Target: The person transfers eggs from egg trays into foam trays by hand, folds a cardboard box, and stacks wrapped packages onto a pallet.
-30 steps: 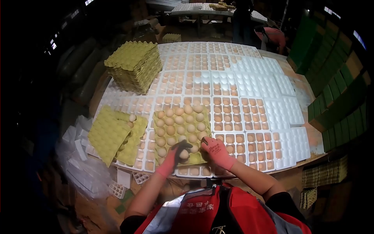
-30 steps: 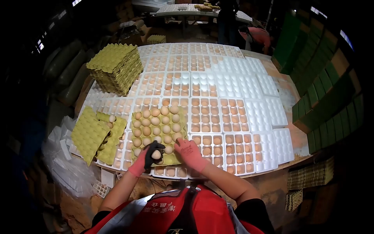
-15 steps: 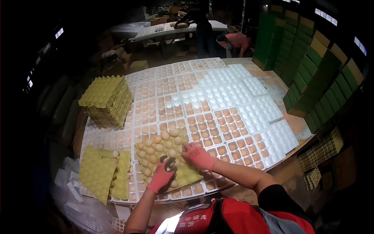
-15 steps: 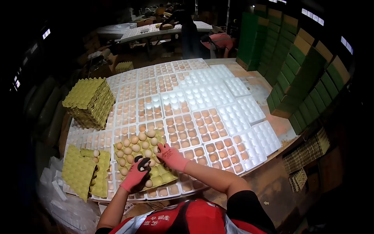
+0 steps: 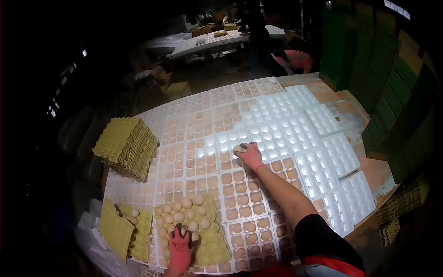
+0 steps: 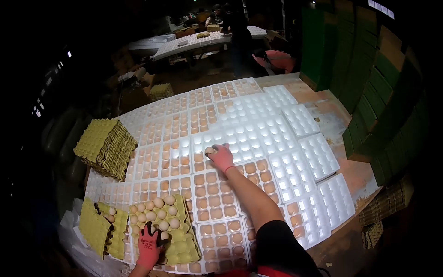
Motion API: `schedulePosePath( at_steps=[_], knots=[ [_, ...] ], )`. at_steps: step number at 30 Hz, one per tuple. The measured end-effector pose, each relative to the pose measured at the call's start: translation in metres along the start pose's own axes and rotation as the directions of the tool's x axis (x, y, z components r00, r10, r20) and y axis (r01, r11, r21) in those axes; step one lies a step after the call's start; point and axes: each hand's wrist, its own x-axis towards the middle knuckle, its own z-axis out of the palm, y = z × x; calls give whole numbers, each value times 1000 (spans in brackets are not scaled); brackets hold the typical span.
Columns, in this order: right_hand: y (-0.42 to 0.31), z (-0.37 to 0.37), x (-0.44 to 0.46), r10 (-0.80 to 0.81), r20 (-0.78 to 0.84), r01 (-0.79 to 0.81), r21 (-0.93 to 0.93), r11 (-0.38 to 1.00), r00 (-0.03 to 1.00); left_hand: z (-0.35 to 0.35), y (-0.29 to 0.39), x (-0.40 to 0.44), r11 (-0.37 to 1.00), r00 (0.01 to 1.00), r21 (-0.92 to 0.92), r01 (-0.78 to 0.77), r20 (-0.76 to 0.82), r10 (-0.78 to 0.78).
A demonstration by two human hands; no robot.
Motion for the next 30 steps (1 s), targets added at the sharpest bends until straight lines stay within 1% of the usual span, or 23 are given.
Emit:
schedulePosePath(
  at_steps=[1, 2, 3, 4, 5, 6, 7, 8, 9, 10, 12, 14, 15, 17, 18, 19, 20, 21, 22, 23, 26, 27, 30],
  knots=[
    [13, 3, 19, -61, 52, 67, -117, 991, 997, -2, 5, 1, 962, 991, -252, 109, -51, -126],
    [25, 7, 32, -106, 115, 130, -228, 965, 988, 0, 7, -1, 849, 965, -490, 196, -56, -256],
    [37, 9, 39, -143, 186, 199, -329, 923, 972, 1, 5, 0, 724, 953, -644, 247, 25, -303],
    [49, 7, 45, -160, 164, 211, -367, 906, 973, -1, 4, 1, 562, 933, -772, 298, 110, -343],
    [58, 3, 50, -183, 142, 226, -406, 885, 973, -14, 14, 1, 408, 846, -762, 503, 338, -412],
    [68, -4, 53, -210, 124, 243, -448, 860, 970, -1, -5, 2, 391, 871, -778, 492, 434, -232],
    [78, -12, 55, -240, 112, 263, -493, 829, 964, -10, 13, 7, 3, 806, -828, 560, 544, -235],
    [90, -19, 49, -259, 169, 308, -442, 842, 951, -23, 34, 12, -378, 737, -742, 554, 648, -192],
    [99, -26, 46, -285, 209, 346, -386, 855, 936, -29, 46, 24, 20, 887, -893, 449, 443, -126],
    [102, -34, 52, -322, 240, 389, -329, 861, 916, -32, 53, 36, 393, 970, -896, 207, 240, 37],
    [108, -44, 66, -285, 130, 313, -332, 890, 950, -11, 59, 60, 166, 960, -952, 258, 272, 68],
    [123, -50, 67, -221, 28, 219, -320, 922, 975, -26, 100, 92, 221, 982, -968, 116, 146, 123],
    [132, -52, 66, -177, 141, 217, -367, 904, 974, -14, 104, 109, 187, 962, -962, 197, 226, 152],
    [135, -67, 49, -293, -81, 256, -304, 918, 953, 32, 107, 162, 85, 898, -916, 393, 402, 178],
    [133, -80, 36, -340, -185, 282, -283, 917, 922, 30, 137, 192, 102, 907, -912, 398, 408, 107],
    [128, -99, 20, -267, -246, 231, -167, 959, 932, 28, 167, 222, 118, 910, -906, 406, 412, 36],
    [133, -113, 5, -227, -238, 207, -107, 973, 944, 71, 176, 264, 493, 996, -869, -36, 8, 87],
    [142, -124, -13, -188, -231, 182, -46, 982, 955, 63, 209, 289, 670, 973, -708, -224, -197, 117],
    [150, -138, -32, -149, -225, 157, 15, 988, 963, 67, 232, 313, 805, 962, -546, -234, -251, 109],
    [150, -158, -53, -162, -206, 162, -13, 987, 965, 68, 252, 330, 903, 959, -378, -204, -264, 106],
    [178, -208, -103, -190, -181, 158, -177, 971, 965, 89, 273, 364, 977, 982, -146, -154, -133, 135],
    [192, -220, -112, -168, -205, 118, -239, 964, 964, 92, 279, 364, 962, 940, -97, -256, -258, 224],
    [230, -232, -129, -91, -263, -11, -365, 931, 961, 130, 303, 379, 882, 876, 177, -436, -139, 461]
  ],
)
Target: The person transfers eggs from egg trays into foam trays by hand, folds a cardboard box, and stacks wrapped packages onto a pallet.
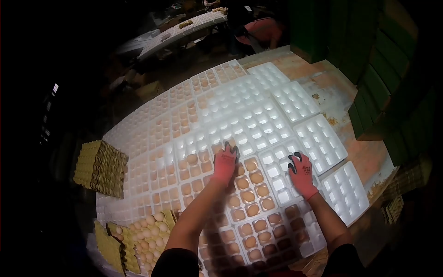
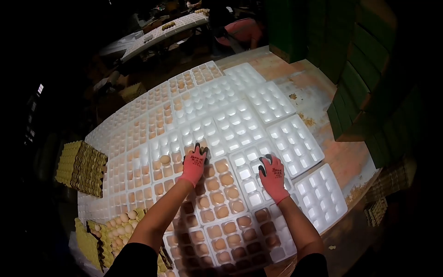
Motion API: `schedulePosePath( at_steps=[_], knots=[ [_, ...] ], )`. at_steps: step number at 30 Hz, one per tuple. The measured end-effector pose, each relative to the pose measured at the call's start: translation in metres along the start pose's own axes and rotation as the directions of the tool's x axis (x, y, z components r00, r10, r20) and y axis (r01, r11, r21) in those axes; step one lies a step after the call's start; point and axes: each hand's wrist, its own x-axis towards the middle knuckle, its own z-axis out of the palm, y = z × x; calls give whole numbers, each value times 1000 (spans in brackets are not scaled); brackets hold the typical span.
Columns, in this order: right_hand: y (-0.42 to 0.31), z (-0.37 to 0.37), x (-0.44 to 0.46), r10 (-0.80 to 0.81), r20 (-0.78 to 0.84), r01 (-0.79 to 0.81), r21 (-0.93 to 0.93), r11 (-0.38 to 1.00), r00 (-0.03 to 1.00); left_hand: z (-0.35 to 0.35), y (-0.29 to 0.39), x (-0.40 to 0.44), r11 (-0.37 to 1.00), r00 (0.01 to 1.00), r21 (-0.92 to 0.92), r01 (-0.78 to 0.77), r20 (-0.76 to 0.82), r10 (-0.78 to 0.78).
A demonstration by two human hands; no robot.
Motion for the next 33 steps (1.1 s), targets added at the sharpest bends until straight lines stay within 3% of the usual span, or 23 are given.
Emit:
schedulePosePath(
  at_steps=[1, 5, 6, 7, 8, 10, 13, 14, 16, 17, 18, 20, 22, 25, 26, 27, 30, 31, 32, 33],
  knots=[
    [6, 3, -6, 1, -5, -1, -11, 1000, 1000, -8, 4, 5, 998, 985, -60, 14, 174, -3],
    [16, 11, -8, -21, -27, 20, -44, 999, 999, -48, 24, 43, 871, 983, -466, 153, -22, -184],
    [15, 11, -10, -13, -15, 12, -65, 998, 1000, -30, 26, 59, 873, 962, -483, 71, -199, -188],
    [13, 9, -9, -21, -2, 21, -85, 996, 1000, -29, 32, 72, 907, 960, -422, -2, -253, -115],
    [12, 11, -7, -40, 15, 41, -102, 994, 999, -10, 38, 82, 929, 983, -370, 14, -167, -81],
    [16, 16, -9, -66, 15, 68, -104, 992, 998, 25, 42, 79, 975, 978, -211, -63, -207, 18],
    [15, 13, -7, -93, 8, 93, -82, 992, 996, 16, 14, 53, 909, 907, -415, 50, -362, -215],
    [13, 12, -6, -85, 12, 86, -81, 993, 996, -2, -6, 33, 908, 861, -381, 174, -388, -328],
    [12, 11, -5, -76, 8, 77, -89, 993, 997, 20, -63, -6, 804, 659, -367, 469, -461, -595],
    [11, 12, -5, -78, 2, 77, -94, 993, 997, 14, -82, -27, 675, 617, -324, 663, -275, -738],
    [9, 13, -5, -83, 3, 83, -100, 992, 997, 30, -109, -42, 587, 608, -379, 716, -74, -790],
    [6, 12, -5, -86, 15, 87, -110, 990, 996, 48, -132, -54, 585, 703, -581, 566, -30, -710],
    [6, 14, -7, -84, 28, 87, -130, 988, 996, 44, -134, -53, 582, 716, -612, 535, -37, -697],
    [8, 21, -7, -52, 55, 60, -160, 985, 997, 21, -118, -50, 856, 843, -198, 478, -172, -510],
    [6, 22, -7, -63, 65, 73, -157, 985, 996, 28, -115, -46, 907, 892, -37, 420, -167, -420],
    [3, 19, -6, -66, 66, 75, -152, 986, 996, 43, -119, -41, 918, 913, -30, 396, -96, -397],
    [14, 33, -13, -79, 43, 86, -180, 980, 996, 27, -122, -42, 839, 873, -242, 488, 121, -473],
    [19, 35, -11, -96, 28, 99, -176, 979, 995, 25, -117, -49, 809, 863, -310, 500, 94, -497],
    [23, 38, -12, -109, 10, 109, -175, 979, 994, 23, -109, -66, 749, 860, -563, 348, -127, -495],
    [16, 38, -12, -89, -27, 85, -110, 990, 996, -12, -92, -94, 646, 861, -717, 262, -128, -492]
  ],
)
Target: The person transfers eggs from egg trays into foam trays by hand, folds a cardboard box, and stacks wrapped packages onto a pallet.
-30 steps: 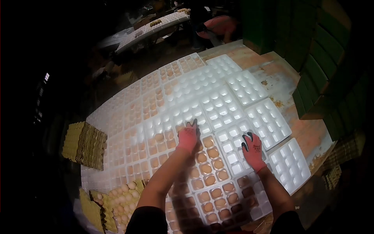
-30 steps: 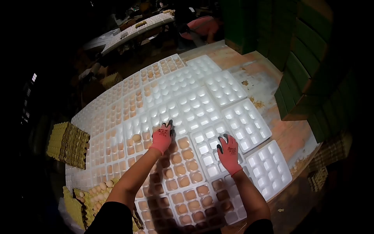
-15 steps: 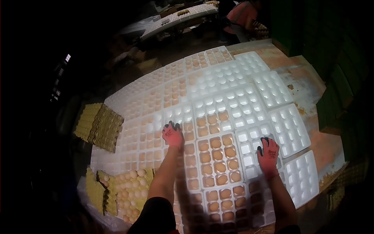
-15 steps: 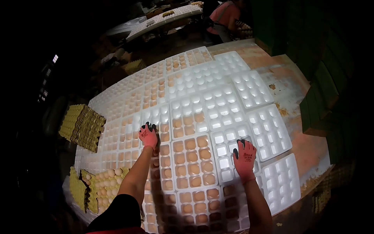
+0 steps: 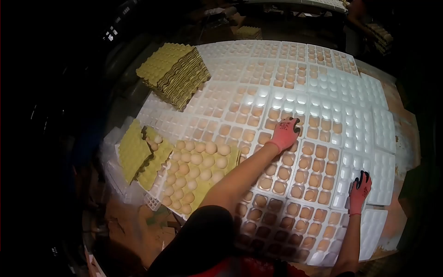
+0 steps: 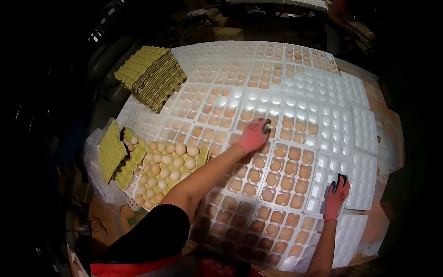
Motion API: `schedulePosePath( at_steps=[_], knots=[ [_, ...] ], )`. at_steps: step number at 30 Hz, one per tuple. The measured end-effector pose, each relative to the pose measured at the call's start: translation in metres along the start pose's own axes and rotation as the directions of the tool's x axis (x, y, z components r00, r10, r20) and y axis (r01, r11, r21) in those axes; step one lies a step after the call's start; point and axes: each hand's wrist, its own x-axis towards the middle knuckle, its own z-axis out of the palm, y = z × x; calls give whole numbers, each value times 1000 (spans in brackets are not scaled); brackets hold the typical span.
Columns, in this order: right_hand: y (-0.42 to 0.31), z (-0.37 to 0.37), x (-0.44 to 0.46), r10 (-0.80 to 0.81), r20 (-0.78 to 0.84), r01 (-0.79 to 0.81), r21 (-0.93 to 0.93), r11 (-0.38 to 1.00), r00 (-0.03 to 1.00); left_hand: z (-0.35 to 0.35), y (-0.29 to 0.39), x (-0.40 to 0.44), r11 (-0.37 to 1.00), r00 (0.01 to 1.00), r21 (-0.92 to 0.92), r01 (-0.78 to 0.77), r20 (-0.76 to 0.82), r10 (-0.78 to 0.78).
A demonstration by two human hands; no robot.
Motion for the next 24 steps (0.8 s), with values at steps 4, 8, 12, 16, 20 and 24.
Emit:
schedulePosePath(
  at_steps=[4, 8, 12, 16, 20, 24],
  knots=[
    [-107, -39, 3, 98, 1, -92, 364, 927, 995, -154, 62, -159, 994, 981, -64, -92, 163, 102],
    [-339, -84, -52, -543, 377, 77, 766, 638, 750, -271, 8, -260, 952, 979, 226, 204, -32, -202],
    [-453, -23, -105, -757, 404, 585, 481, 653, 513, -270, -28, -266, 832, 998, 554, -29, 57, -3],
    [-470, -8, -95, -632, 554, 382, 508, 772, 542, -262, -66, -256, 910, 962, 410, -55, 267, -62],
    [-460, -7, -61, -447, 627, -277, 729, 626, 638, -286, -78, -256, 701, 926, -612, 366, 164, -340],
    [-472, 8, -76, -530, 545, 302, 456, 838, 649, -310, -89, -215, 719, 929, -589, 369, 199, -313]
  ],
)
